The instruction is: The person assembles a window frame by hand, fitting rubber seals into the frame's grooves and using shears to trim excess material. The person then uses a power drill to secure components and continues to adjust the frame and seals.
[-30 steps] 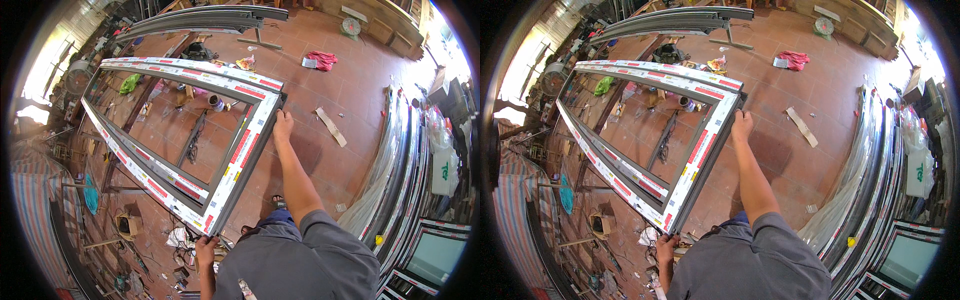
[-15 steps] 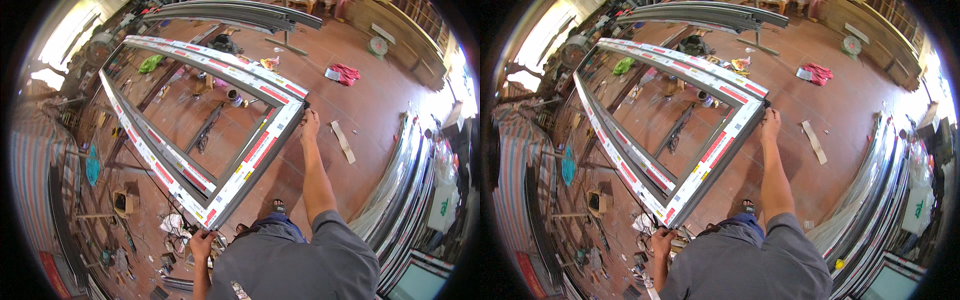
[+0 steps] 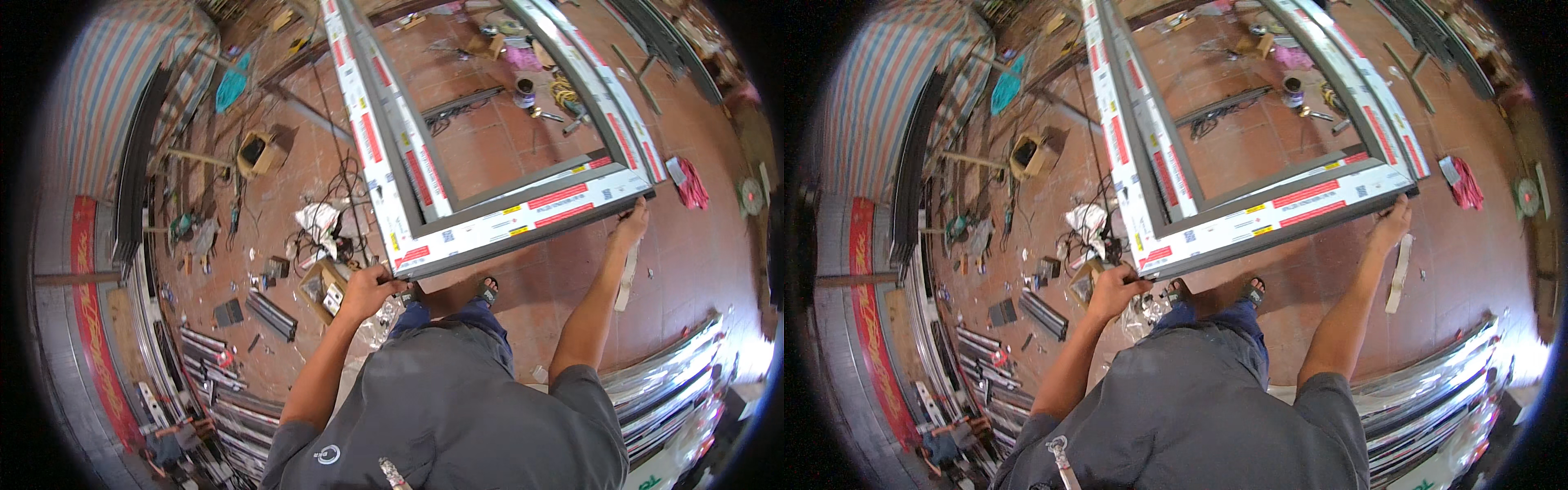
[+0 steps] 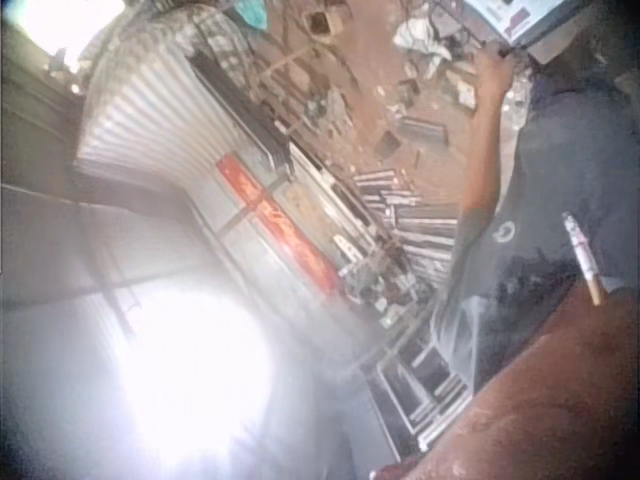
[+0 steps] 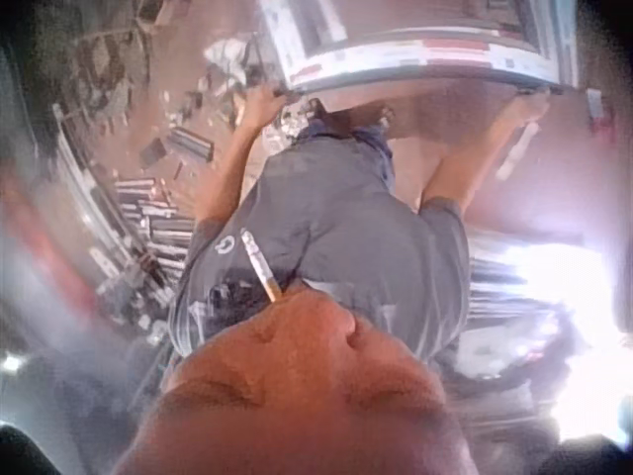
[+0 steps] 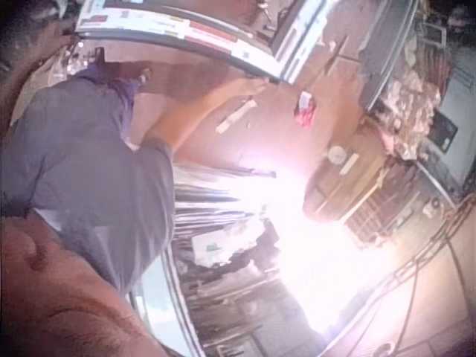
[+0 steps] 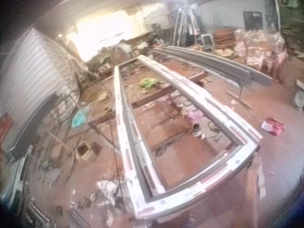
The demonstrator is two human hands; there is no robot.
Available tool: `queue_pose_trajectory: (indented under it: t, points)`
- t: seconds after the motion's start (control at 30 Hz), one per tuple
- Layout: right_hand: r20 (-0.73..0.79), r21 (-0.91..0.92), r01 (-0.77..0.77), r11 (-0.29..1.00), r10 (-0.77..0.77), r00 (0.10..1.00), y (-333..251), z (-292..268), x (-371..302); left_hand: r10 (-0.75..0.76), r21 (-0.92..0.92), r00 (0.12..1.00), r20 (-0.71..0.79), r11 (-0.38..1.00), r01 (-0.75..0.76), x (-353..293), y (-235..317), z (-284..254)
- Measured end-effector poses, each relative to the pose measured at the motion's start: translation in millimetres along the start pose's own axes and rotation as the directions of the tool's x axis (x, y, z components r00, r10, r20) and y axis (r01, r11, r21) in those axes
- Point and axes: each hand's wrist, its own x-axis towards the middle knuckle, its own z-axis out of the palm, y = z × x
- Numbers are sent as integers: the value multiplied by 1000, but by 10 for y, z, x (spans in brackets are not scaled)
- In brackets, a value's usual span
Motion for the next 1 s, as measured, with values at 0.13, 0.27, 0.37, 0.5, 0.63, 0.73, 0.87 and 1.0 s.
queue_pose_trajectory:
  t: [0.13, 0.27, 0.37, 0.5, 0.63, 0.73, 0.87, 1.0]
  points:
    - [46, 107, -93, 990, 88, 995, -77, 112, -284, 11, -65, 997, 75, 998, -6, 40, -112, -14]
    - [68, 90, -74, 993, 68, 995, 44, 126, -510, 115, -92, 991, 74, 990, -108, 160, -258, 55]
    - [93, 134, -137, 982, 125, 988, 100, 267, -971, 169, -119, 981, 91, 980, -158, 239, -359, 69]
    - [153, 70, -263, 962, 250, 956, -192, 484, -2276, 209, -251, 967, 149, 953, -168, 231, -326, 52]
    - [195, 68, -361, 930, 342, 919, -345, 718, -3362, 282, -277, 953, 111, 930, -243, 233, -389, 54]
    - [201, 14, -370, 929, 360, 911, -275, 756, -3721, 302, -314, 944, 131, 916, -249, 256, -433, 36]
    - [201, -5, -376, 927, 369, 907, -309, 887, -4063, 316, -371, 936, 152, 897, -242, 245, -461, 13]
    - [336, 42, -381, 923, 347, 876, -11, 837, -4396, 352, -328, 928, 123, 897, -296, 314, -536, 94]
